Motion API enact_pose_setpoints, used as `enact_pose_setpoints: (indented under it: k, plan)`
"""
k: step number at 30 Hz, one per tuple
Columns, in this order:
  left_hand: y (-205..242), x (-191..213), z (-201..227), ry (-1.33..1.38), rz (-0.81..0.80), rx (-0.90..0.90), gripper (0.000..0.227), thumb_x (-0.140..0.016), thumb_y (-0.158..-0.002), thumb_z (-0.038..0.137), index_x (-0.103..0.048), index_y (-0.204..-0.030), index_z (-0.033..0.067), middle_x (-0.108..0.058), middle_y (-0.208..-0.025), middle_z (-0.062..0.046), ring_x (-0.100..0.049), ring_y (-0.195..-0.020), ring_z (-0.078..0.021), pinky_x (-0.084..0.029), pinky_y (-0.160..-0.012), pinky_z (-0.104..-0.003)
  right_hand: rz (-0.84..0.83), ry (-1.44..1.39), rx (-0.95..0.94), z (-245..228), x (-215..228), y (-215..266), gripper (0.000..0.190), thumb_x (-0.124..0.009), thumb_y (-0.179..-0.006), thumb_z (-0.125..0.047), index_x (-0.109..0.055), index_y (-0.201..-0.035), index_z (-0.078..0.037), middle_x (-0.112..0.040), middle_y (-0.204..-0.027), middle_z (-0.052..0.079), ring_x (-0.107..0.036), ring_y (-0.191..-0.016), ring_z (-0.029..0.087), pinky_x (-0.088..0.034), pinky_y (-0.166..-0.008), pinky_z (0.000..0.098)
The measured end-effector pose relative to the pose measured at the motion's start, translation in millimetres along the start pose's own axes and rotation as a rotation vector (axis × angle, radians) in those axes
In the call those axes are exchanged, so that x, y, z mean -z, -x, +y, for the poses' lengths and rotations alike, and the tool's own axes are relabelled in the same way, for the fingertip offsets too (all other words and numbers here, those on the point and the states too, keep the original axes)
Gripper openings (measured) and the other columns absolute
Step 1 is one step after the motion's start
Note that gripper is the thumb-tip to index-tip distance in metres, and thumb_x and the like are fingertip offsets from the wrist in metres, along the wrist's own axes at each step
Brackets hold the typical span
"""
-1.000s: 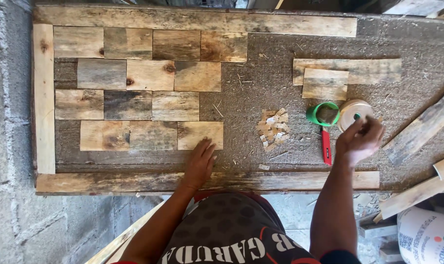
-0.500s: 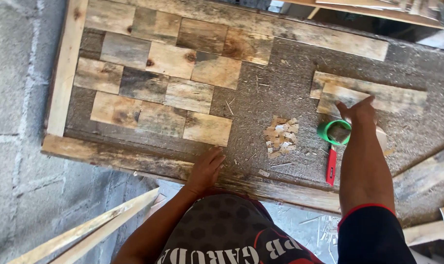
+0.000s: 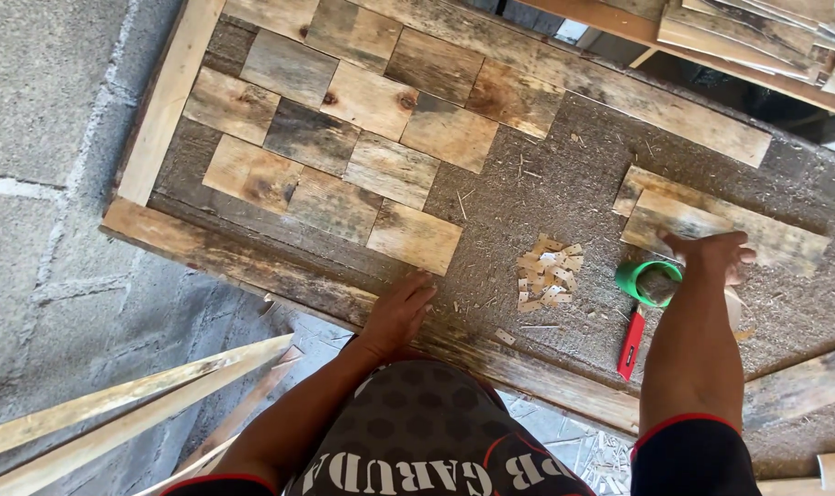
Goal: Arranging and fitting small wooden shingles or tiles into a wooden frame on a workbench.
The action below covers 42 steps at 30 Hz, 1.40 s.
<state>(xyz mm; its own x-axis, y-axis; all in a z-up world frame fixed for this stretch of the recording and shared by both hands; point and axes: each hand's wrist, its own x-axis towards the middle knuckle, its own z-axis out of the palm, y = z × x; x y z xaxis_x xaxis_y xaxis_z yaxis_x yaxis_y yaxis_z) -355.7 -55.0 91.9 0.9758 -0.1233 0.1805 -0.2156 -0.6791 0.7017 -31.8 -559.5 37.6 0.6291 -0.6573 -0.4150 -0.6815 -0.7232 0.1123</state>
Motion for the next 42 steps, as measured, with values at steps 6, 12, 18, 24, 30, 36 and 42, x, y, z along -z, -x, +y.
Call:
enact_pose_setpoints:
  k: [6, 12, 18, 24, 30, 36, 42]
  plan:
    - [-4, 2, -1, -0.01, -0.008, 0.007, 0.035, -0.07, -0.092, 0.01, -0.066, -0.126, 0.001, -0.062, -0.137, -0.019, -0.057, -0.132, -0.0392, -0.047, -0.11, -0.048, 0.147, -0.143, 0.058, 9, 27, 17, 0.081, -0.088, -0.082, -0.046, -0.053, -0.136, 0.002, -0.044, -0.144, 0.03, -0.059, -0.12, 0.042, -0.055, -0.093, 0.0528]
    - [-42, 10, 16, 0.135, 0.01, 0.075, 0.029, -0.067, -0.097, 0.015, -0.068, -0.123, 0.0011, -0.067, -0.129, -0.018, -0.067, -0.117, -0.0346, -0.056, -0.097, -0.045, 0.467, -0.55, 0.379, 35, 62, 50, 0.018, -0.071, -0.109, -0.024, -0.075, -0.113, -0.008, -0.069, -0.098, 0.006, -0.07, -0.084, 0.019, -0.058, -0.067, 0.0344]
    - [-113, -10, 18, 0.758, -0.183, 0.541, 0.055, -0.06, -0.102, 0.043, -0.061, -0.136, -0.0005, -0.076, -0.112, -0.02, -0.079, -0.094, -0.0244, -0.065, -0.084, -0.038, 1.194, -0.669, 1.42, -8, 72, 162, 0.005, -0.068, -0.108, -0.004, -0.071, -0.111, -0.003, -0.058, -0.099, 0.004, -0.052, -0.094, 0.022, -0.046, -0.077, 0.0308]
    - [-171, 18, 33, 1.645, 0.17, 0.94, 0.062, -0.053, -0.096, 0.05, -0.043, -0.142, 0.0086, -0.073, -0.108, -0.024, -0.076, -0.09, -0.0292, -0.066, -0.08, -0.039, 0.672, -0.948, 1.404, -59, 24, 289, 0.02, -0.07, -0.098, 0.011, -0.075, -0.096, -0.008, -0.063, -0.101, 0.004, -0.058, -0.093, 0.014, -0.052, -0.07, 0.0274]
    - [-157, -7, -19, 1.508, 0.511, 1.046, 0.039, -0.067, -0.092, -0.001, -0.064, -0.131, -0.0007, -0.074, -0.106, -0.016, -0.073, -0.082, -0.0207, -0.066, -0.067, -0.028, 0.36, -1.156, 1.392, -80, -4, 334, 0.023, -0.058, -0.107, 0.007, -0.071, -0.119, -0.008, -0.061, -0.119, 0.01, -0.063, -0.1, 0.017, -0.06, -0.078, 0.0262]
    - [-141, -41, -65, 1.422, 0.59, 0.947, 0.032, -0.065, -0.095, -0.006, -0.063, -0.127, -0.0026, -0.068, -0.101, -0.011, -0.07, -0.078, -0.0165, -0.069, -0.073, -0.029, -0.328, -1.498, 0.617, -96, -57, 323, 0.032, -0.06, -0.103, -0.005, -0.06, -0.135, -0.003, -0.072, -0.117, 0.014, -0.066, -0.08, 0.013, -0.058, -0.065, 0.0259]
    - [-122, -69, -96, 1.39, 0.559, 0.898, 0.029, -0.062, -0.096, -0.006, -0.061, -0.124, 0.0017, -0.067, -0.104, -0.006, -0.068, -0.086, -0.0135, -0.064, -0.077, -0.031, -0.354, -1.492, 0.489, -106, -102, 298, 0.018, -0.064, -0.103, -0.004, -0.066, -0.12, 0.003, -0.073, -0.101, 0.011, -0.066, -0.077, 0.014, -0.058, -0.064, 0.0272]
